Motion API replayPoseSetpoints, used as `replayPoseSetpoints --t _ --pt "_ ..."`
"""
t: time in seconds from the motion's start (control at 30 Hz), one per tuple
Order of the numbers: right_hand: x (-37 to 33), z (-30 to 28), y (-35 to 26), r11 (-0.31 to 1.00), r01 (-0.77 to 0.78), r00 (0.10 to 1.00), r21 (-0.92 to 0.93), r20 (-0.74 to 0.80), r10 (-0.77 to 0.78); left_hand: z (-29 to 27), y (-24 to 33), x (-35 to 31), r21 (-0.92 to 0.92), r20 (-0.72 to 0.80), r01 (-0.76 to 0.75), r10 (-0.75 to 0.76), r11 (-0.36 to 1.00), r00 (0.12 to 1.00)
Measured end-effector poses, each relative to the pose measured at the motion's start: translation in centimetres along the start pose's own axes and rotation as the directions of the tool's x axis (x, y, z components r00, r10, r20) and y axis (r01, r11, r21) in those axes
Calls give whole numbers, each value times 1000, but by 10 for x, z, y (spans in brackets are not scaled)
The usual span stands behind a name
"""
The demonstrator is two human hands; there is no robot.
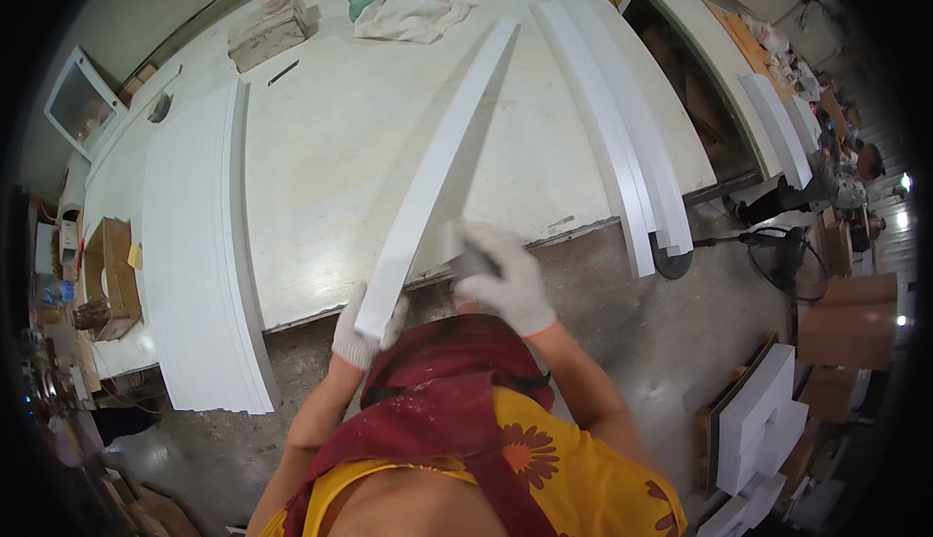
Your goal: The person sands several white wooden strips one at a time using a sanding block and then wipes the workspace and strips with a white cloth.
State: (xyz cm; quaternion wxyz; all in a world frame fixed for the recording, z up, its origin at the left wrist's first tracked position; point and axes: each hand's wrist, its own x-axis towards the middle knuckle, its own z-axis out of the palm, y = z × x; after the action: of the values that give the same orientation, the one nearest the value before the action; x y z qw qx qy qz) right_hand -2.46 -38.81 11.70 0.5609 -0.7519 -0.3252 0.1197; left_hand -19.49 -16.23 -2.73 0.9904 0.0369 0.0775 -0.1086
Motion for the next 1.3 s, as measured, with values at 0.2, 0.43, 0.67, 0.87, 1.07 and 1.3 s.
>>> replayPoseSetpoints --t 0.2,0.43,0.67,0.87,1.07,1.3 --pt "-12 139 30 790 582 743 -194 521 -420 -53 -49 -127 -3 -550 -119 97 993 829" --pt "83 116 73 636 677 710 -372 559 -429 -43 -63 -158 96 -618 -160 185 982 764" --pt "343 7 206 427 95 989 -899 37 -144 -67 -72 -179 -7 -740 -165 106 986 665" --pt "470 -94 260 165 28 995 -986 43 86 -56 -77 -177 -153 -830 -337 65 929 555" --pt "449 -53 240 357 167 985 -919 141 -97 -58 -94 -171 -41 -809 -336 166 941 564" --pt "348 1 222 564 262 934 -783 58 -352 -61 -85 -153 -148 -751 -503 234 852 617"
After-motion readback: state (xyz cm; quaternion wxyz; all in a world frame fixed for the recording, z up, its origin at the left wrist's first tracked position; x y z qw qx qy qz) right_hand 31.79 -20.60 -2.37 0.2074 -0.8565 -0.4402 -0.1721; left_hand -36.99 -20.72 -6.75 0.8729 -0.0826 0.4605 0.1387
